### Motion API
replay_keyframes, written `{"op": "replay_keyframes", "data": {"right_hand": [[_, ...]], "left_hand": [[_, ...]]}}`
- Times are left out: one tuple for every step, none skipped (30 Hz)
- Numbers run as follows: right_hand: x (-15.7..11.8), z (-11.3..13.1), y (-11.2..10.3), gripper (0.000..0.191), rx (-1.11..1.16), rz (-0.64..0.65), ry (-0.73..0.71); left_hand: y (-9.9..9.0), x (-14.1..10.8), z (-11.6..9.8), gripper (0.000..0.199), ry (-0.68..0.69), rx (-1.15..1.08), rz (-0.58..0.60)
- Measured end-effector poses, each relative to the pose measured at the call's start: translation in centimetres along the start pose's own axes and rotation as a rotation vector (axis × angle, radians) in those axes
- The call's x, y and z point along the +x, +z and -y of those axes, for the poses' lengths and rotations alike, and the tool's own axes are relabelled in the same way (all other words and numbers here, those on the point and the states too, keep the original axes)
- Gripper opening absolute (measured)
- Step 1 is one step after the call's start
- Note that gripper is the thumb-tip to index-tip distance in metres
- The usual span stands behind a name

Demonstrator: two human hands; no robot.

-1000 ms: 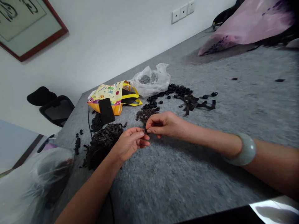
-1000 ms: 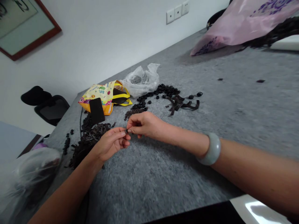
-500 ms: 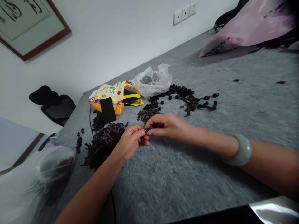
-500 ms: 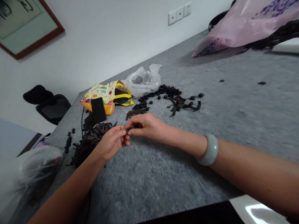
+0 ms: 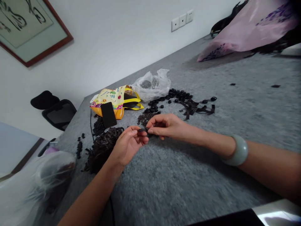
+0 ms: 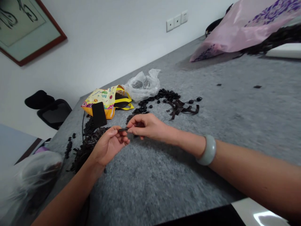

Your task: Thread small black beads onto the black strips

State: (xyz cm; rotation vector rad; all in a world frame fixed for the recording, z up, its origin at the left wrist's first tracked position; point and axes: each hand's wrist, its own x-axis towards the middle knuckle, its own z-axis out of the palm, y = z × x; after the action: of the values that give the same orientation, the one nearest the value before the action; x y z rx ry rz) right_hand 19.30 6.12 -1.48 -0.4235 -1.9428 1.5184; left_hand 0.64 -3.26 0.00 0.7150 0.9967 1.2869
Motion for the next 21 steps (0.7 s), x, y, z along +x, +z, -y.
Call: {"op": "replay_keyframes", "data": {"right_hand": [[0.1,-0.1,0.1,0.029,0.089,0.007,0.042],[0.2,-0.2,0.1,0.032,0.150,0.015,0.071],[0.3,-0.3,0.1,0.034,0.189,0.023,0.095],[0.3,-0.4,0.2,0.035,0.215,0.033,0.121],[0.4,-0.5,0.2,0.036,0.236,0.043,0.151],[0.4,-0.5,0.3,0.037,0.258,0.050,0.180],[0.4,-0.6,0.3,0.037,0.286,0.054,0.208],[0.4,-0.6,0.4,0.036,0.324,0.056,0.234],[0.3,-0.6,0.5,0.035,0.371,0.064,0.256],[0.3,-0.6,0.6,0.033,0.428,0.078,0.273],[0.3,-0.6,0.7,0.032,0.486,0.095,0.286],[0.3,-0.6,0.8,0.031,0.541,0.114,0.296],[0.3,-0.6,0.9,0.030,0.587,0.133,0.306],[0.3,-0.7,0.9,0.030,0.621,0.149,0.316],[0.3,-0.7,1.0,0.029,0.645,0.156,0.325],[0.3,-0.8,1.0,0.029,0.663,0.156,0.334],[0.3,-1.0,1.1,0.029,0.677,0.153,0.344],[0.2,-1.1,1.1,0.030,0.686,0.149,0.355],[0.2,-1.2,1.2,0.030,0.691,0.144,0.365],[0.2,-1.4,1.3,0.030,0.692,0.140,0.374],[0.1,-1.5,1.4,0.030,0.691,0.138,0.381]], "left_hand": [[0.1,0.0,0.1,0.014,0.007,-0.029,0.007],[0.2,0.1,0.2,0.017,0.008,-0.047,0.008],[0.3,0.1,0.4,0.019,0.003,-0.052,0.007],[0.4,0.2,0.5,0.019,0.000,-0.051,0.006],[0.5,0.2,0.6,0.018,0.001,-0.049,0.005],[0.6,0.2,0.7,0.016,0.007,-0.048,0.003],[0.7,0.2,0.8,0.015,0.015,-0.047,0.003],[0.8,0.2,0.8,0.015,0.022,-0.048,0.000],[0.8,0.2,0.9,0.015,0.029,-0.049,-0.001],[0.8,0.2,0.8,0.015,0.034,-0.054,-0.001],[0.8,0.2,0.8,0.015,0.033,-0.058,0.003],[0.8,0.1,0.7,0.016,0.029,-0.060,0.011],[0.8,0.1,0.5,0.016,0.018,-0.057,0.022],[0.8,0.0,0.4,0.017,0.001,-0.046,0.032],[0.7,-0.1,0.2,0.018,-0.018,-0.027,0.038],[0.7,-0.1,0.0,0.019,-0.038,-0.004,0.037],[0.6,-0.2,-0.1,0.019,-0.059,0.020,0.028],[0.6,-0.2,-0.3,0.019,-0.080,0.042,0.014],[0.6,-0.2,-0.4,0.019,-0.100,0.060,-0.001],[0.6,-0.3,-0.5,0.019,-0.116,0.073,-0.015],[0.7,-0.3,-0.5,0.018,-0.127,0.084,-0.026]]}}
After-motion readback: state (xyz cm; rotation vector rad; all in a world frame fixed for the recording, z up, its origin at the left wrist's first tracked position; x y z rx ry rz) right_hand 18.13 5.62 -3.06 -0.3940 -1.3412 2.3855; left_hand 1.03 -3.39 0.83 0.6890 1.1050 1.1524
